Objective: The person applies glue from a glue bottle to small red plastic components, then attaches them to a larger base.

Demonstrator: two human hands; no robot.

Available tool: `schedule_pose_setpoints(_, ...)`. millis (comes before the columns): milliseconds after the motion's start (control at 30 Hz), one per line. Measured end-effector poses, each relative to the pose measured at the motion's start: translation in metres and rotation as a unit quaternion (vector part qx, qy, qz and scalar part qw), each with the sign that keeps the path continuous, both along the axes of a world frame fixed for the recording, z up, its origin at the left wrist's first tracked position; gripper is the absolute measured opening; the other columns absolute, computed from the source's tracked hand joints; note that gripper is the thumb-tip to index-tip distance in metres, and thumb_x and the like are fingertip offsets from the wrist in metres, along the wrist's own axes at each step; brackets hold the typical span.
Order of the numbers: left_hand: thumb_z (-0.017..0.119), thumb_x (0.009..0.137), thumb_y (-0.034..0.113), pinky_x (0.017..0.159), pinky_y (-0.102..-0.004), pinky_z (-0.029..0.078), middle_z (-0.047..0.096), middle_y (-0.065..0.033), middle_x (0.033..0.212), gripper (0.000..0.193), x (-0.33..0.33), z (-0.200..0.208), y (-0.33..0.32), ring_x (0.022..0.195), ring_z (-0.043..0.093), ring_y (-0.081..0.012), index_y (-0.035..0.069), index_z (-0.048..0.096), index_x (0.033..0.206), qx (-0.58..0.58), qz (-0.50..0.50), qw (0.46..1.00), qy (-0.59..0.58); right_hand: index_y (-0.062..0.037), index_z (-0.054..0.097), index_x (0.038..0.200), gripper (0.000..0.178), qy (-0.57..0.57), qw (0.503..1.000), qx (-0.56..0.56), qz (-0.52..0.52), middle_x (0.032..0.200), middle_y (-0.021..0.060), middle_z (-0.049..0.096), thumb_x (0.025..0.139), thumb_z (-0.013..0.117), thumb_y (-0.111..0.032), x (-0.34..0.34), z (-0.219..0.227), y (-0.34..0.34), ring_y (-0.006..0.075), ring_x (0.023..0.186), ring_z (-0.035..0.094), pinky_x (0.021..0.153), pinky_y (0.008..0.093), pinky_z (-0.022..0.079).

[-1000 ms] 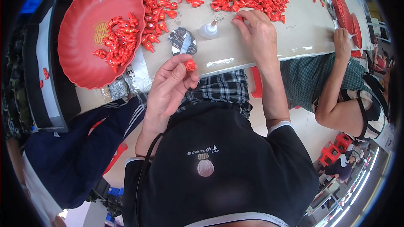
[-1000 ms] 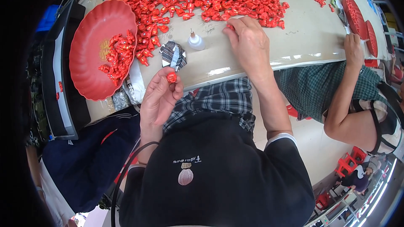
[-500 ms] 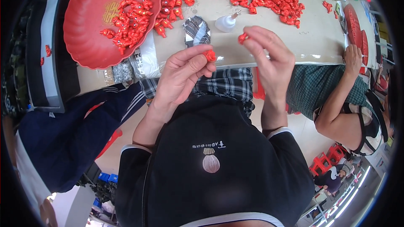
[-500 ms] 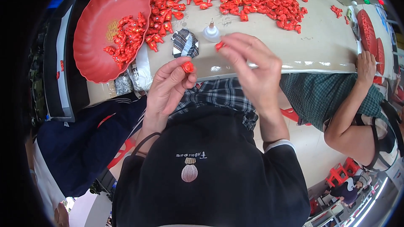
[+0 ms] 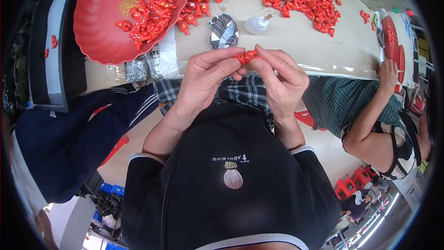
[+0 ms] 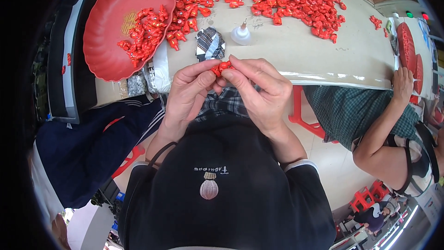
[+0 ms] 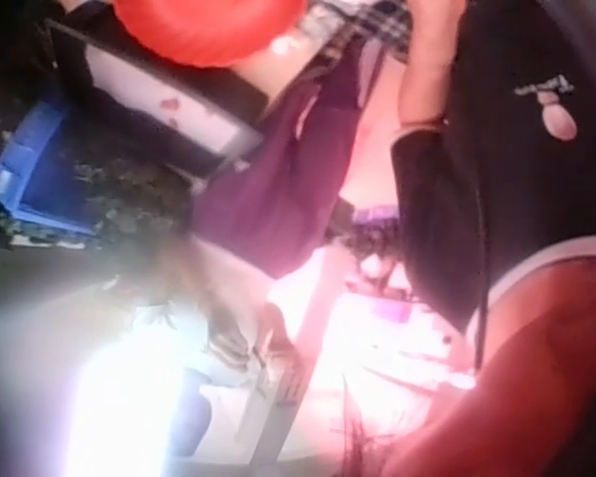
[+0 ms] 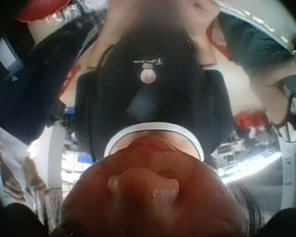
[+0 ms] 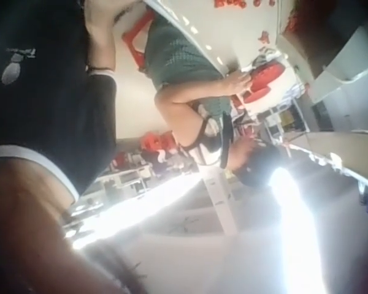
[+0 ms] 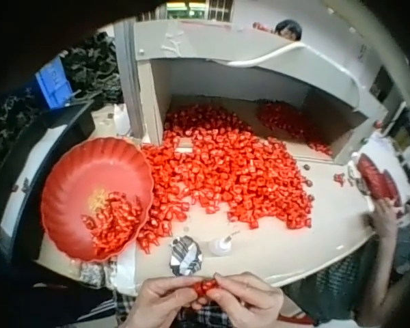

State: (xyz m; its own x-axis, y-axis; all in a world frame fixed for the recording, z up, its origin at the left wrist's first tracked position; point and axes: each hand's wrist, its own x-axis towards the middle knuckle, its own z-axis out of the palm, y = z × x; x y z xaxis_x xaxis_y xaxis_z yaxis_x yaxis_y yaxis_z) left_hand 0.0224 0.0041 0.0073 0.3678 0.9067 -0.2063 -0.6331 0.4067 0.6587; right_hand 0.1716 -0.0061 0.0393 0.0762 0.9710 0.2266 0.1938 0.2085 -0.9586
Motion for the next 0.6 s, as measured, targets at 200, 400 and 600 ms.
schedule_pose_setpoints(200,0.055,0.083,0.003,0.064,-0.0219,0.049,0.063,-0.011,0.086,0.021,-0.002,0.002,0.0,0.072,0.06,-0.0123,-0.004,0.059,0.102,0.06,0.011,0.994,0.092,0.0011,0.064,0.094,0.024,0.084,0.994,-0.063,0.018,0.082,0.0109,0.063,0.071,0.068,0.0,0.0,0.002,-0.001,0.0129,0.073,0.061,0.062,0.0221,0.048)
schedule_pose_setpoints(400,0.058,0.082,0.004,0.062,-0.0207,0.049,0.063,-0.0101,0.085,0.021,-0.008,0.003,0.0,0.07,0.059,-0.0106,-0.003,0.06,0.101,0.084,-0.007,0.986,0.141,0.0014,0.064,0.093,0.028,-0.038,0.994,-0.051,0.084,0.083,0.0103,0.062,0.066,0.07,0.0,0.012,0.003,0.003,0.0131,0.072,0.06,0.062,0.0216,0.046)
schedule_pose_setpoints(600,0.059,0.081,0.003,0.059,-0.0197,0.049,0.064,-0.0104,0.082,0.021,-0.014,0.003,0.003,0.069,0.06,-0.01,-0.003,0.06,0.101,0.098,-0.011,0.982,0.162,0.0024,0.064,0.093,0.03,-0.04,0.992,-0.03,0.117,0.084,0.0114,0.062,0.064,0.071,0.002,0.014,0.002,0.005,0.0138,0.071,0.058,0.059,0.022,0.045)
